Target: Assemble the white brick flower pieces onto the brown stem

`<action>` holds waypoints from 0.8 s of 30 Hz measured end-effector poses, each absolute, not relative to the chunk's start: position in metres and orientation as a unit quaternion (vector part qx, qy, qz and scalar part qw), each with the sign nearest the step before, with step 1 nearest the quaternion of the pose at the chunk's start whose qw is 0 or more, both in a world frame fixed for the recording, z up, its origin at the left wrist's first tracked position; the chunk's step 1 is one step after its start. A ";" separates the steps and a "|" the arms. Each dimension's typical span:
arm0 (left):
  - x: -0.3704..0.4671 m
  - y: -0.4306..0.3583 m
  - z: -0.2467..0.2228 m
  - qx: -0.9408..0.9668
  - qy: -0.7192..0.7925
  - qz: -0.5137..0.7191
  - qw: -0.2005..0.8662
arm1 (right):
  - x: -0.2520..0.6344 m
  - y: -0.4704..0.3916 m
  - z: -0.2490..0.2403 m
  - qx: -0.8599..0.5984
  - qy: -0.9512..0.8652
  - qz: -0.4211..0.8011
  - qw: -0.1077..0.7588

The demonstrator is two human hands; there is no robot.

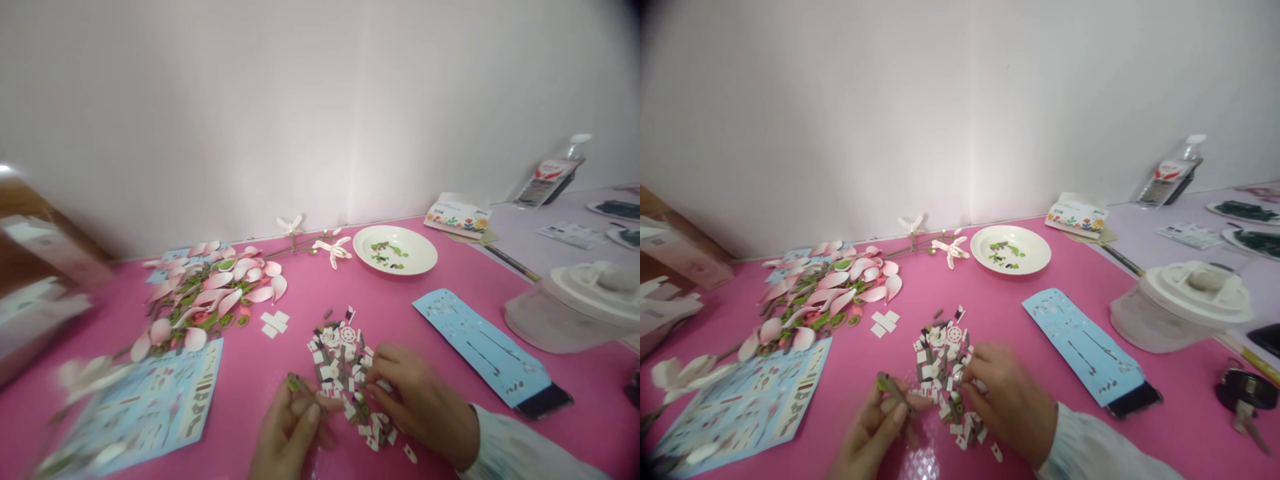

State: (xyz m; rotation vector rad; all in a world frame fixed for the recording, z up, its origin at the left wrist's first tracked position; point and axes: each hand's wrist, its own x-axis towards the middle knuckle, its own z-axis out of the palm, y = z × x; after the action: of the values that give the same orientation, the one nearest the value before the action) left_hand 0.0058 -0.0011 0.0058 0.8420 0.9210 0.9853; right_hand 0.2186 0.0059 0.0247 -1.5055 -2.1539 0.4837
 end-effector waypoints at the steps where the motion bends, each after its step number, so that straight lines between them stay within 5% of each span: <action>1: 0.006 -0.001 0.006 0.376 0.413 0.444 0.701 | 0.219 0.006 0.025 -0.545 -0.783 0.175 0.242; 24: 0.004 -0.001 0.003 0.380 0.411 0.447 0.698 | 0.216 0.003 0.031 -0.512 -0.802 0.184 0.246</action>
State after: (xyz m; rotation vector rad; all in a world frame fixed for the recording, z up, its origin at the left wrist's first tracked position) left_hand 0.0042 -0.0012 0.0027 0.8461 0.9161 0.9974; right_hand 0.2156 0.0035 0.0311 -1.3968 -2.1879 0.5020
